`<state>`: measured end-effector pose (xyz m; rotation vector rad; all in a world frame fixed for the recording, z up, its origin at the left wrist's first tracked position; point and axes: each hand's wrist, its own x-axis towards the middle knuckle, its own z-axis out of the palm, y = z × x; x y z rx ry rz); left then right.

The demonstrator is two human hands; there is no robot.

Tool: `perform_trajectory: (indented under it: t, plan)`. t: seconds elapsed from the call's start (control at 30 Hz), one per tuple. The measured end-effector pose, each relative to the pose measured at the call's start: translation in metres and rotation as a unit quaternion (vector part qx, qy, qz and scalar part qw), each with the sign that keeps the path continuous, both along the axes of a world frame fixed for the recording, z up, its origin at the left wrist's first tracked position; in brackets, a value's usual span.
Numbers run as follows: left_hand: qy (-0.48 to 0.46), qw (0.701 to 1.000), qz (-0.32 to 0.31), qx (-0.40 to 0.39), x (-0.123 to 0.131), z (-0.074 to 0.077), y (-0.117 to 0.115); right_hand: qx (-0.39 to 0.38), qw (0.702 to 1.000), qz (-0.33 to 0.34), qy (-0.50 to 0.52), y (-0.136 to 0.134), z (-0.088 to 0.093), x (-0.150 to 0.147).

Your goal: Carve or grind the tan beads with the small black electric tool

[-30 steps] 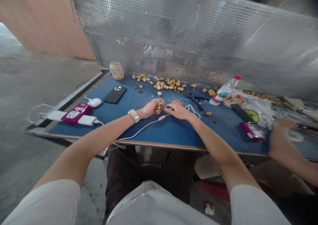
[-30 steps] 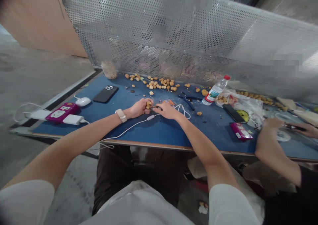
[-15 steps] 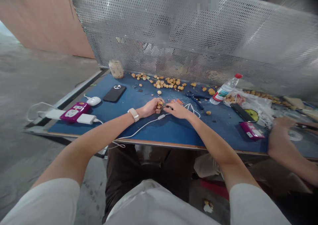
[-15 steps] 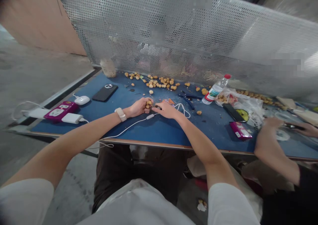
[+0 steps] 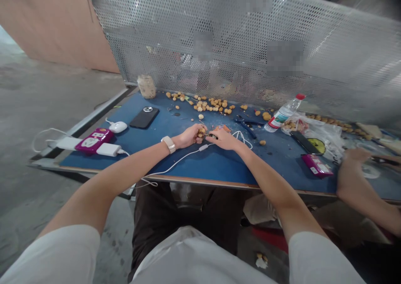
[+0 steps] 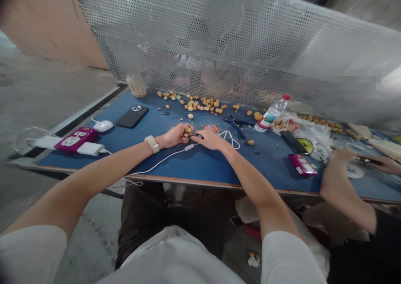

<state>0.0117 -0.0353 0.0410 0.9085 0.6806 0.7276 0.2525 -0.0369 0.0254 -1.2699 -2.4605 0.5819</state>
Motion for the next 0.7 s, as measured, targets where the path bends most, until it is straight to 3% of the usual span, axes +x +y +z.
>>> perform_trajectory:
  t: [0.7]
  plan:
    - [0.005,1.0,0.003,-0.013,-0.0002,0.0011,-0.0014,-0.006,1.0,-0.006,-0.008,-0.0015,0.002,-0.0028]
